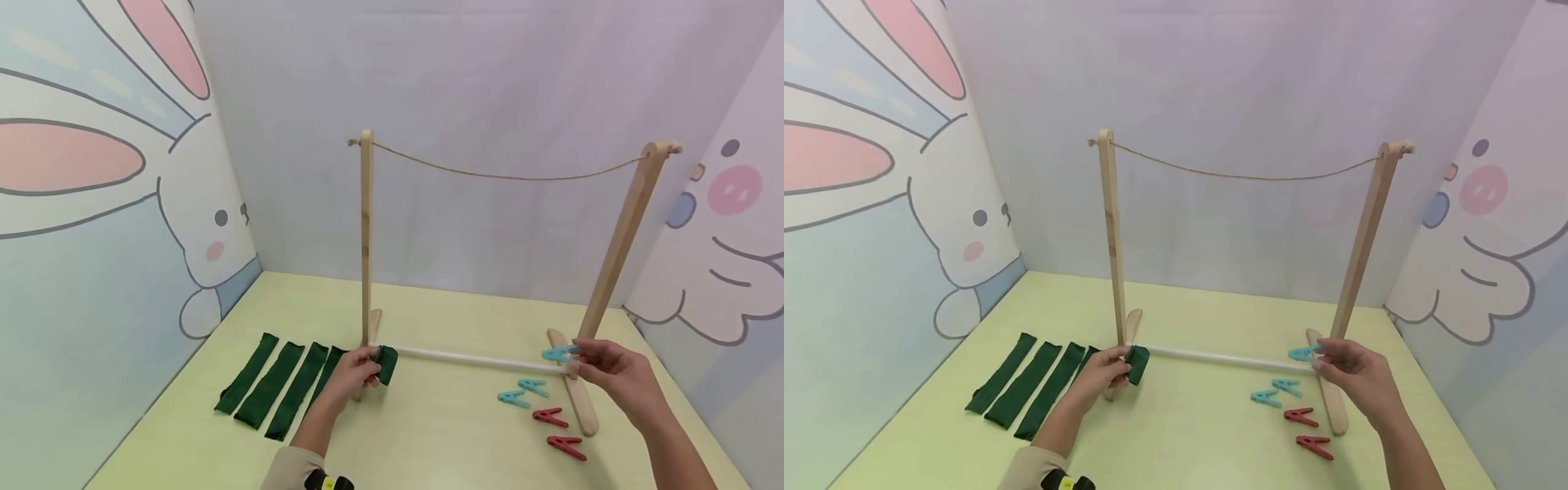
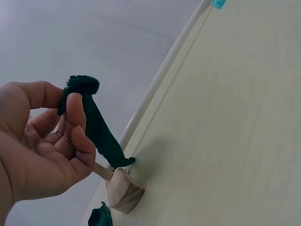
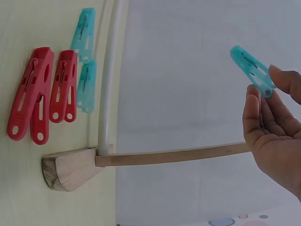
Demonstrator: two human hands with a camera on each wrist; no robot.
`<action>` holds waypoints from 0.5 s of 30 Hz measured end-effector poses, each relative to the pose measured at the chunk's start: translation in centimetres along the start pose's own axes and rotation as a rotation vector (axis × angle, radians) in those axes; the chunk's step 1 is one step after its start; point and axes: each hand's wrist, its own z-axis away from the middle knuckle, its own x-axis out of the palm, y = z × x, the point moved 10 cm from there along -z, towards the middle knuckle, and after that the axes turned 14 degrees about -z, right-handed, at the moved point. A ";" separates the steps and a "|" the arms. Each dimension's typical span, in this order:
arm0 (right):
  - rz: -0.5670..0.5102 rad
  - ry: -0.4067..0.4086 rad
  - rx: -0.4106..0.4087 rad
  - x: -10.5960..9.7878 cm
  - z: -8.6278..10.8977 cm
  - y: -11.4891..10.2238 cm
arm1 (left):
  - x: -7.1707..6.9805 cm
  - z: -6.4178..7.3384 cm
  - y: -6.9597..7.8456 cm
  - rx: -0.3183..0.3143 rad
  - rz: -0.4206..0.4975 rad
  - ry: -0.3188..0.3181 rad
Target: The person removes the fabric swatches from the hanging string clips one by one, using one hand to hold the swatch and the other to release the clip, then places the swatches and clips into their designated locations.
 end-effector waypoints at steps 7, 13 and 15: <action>0.079 -0.081 0.104 1.2 0.5 1.7 | 0.0 1.0 -1.1 -0.024 -0.030 -0.034; 0.045 -0.214 0.166 2.9 1.2 3.2 | 0.3 2.6 -1.3 -0.047 -0.065 -0.071; 0.012 -0.269 0.196 3.5 1.5 3.8 | 0.4 3.1 -1.5 -0.061 -0.068 -0.087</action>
